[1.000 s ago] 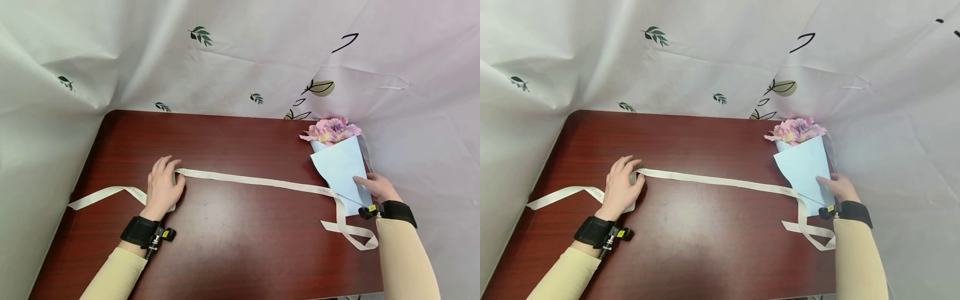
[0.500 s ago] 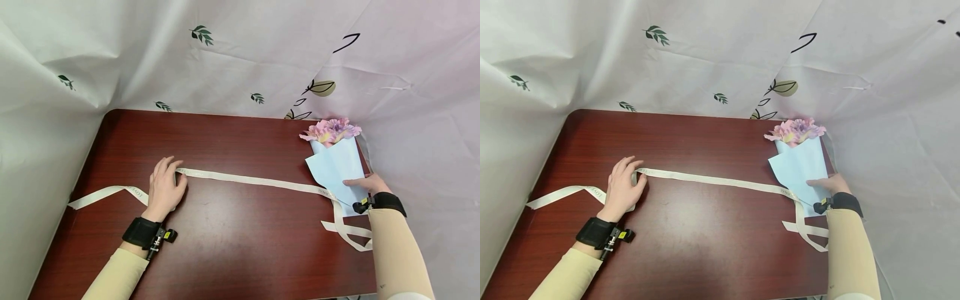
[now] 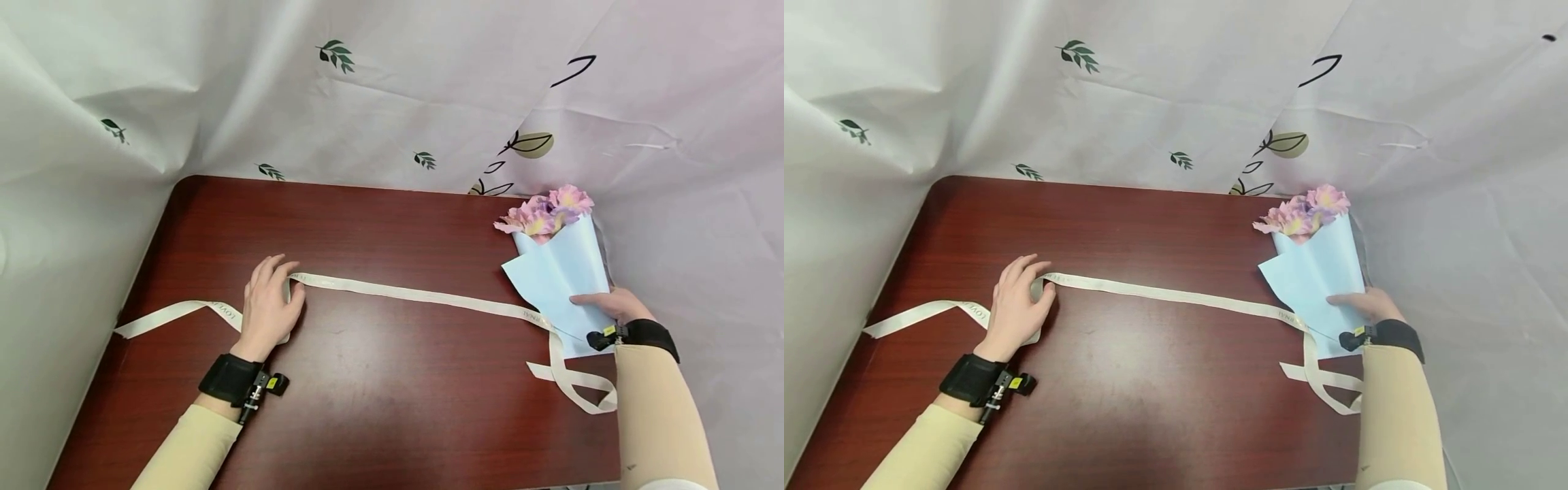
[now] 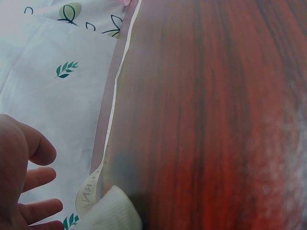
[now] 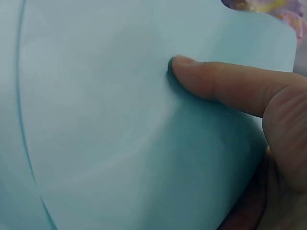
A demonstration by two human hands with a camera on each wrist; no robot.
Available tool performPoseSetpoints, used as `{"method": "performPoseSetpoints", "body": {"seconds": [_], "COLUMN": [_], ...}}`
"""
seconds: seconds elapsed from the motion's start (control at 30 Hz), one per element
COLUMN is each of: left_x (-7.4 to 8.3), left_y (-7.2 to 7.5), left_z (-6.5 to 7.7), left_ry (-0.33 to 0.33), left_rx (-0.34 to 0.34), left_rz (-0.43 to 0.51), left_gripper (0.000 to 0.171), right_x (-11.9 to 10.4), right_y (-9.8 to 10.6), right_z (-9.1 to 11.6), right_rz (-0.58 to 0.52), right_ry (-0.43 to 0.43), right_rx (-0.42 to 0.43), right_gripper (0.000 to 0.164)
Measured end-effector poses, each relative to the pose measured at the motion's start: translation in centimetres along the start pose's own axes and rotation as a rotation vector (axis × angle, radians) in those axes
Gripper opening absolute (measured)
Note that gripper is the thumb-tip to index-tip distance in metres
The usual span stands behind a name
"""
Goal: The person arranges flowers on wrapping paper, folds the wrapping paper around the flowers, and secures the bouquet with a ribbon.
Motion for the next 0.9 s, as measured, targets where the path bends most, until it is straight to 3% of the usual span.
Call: {"method": "performPoseSetpoints", "body": {"seconds": [0.27, 0.5, 0.6, 0.67, 0.9], "left_x": [0.0, 0.0, 0.1, 0.2, 0.3], "left_y": [0.0, 0.0, 0.0, -0.1, -0.2], "left_z": [-0.2, -0.2, -0.2, -0.2, -0.1], "left_ry": [-0.013, -0.016, -0.015, -0.015, -0.017], "left_rx": [0.006, 0.013, 0.005, 0.000, -0.002], "left_rz": [0.003, 0.006, 0.008, 0.010, 0.013], "left_gripper": [0.037, 0.038, 0.038, 0.038, 0.038], "right_x": [1.5, 2.4, 2.8, 2.9, 2.7], "right_y": [0.9, 1.9, 2.1, 2.2, 1.9], "right_z": [0.4, 0.7, 0.8, 0.9, 2.1], "right_rz": [-0.052, 0.016, -0.025, -0.108, -0.639], "right_ry": [0.104, 0.149, 0.170, 0.174, 0.120], "right_rx": [-0.119, -0.115, -0.129, -0.153, -0.286], "right_gripper": [0.103, 0.091, 0.082, 0.070, 0.026]}}
Point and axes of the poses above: each hand's wrist, its own z-axis away from the middle knuckle, its own y-axis out of the back of the hand, x = y × z, the point moved 1 cm from there along -z, towards the middle knuckle, and after that the axes turned 8 degrees about -z, right-handed, at the moved point
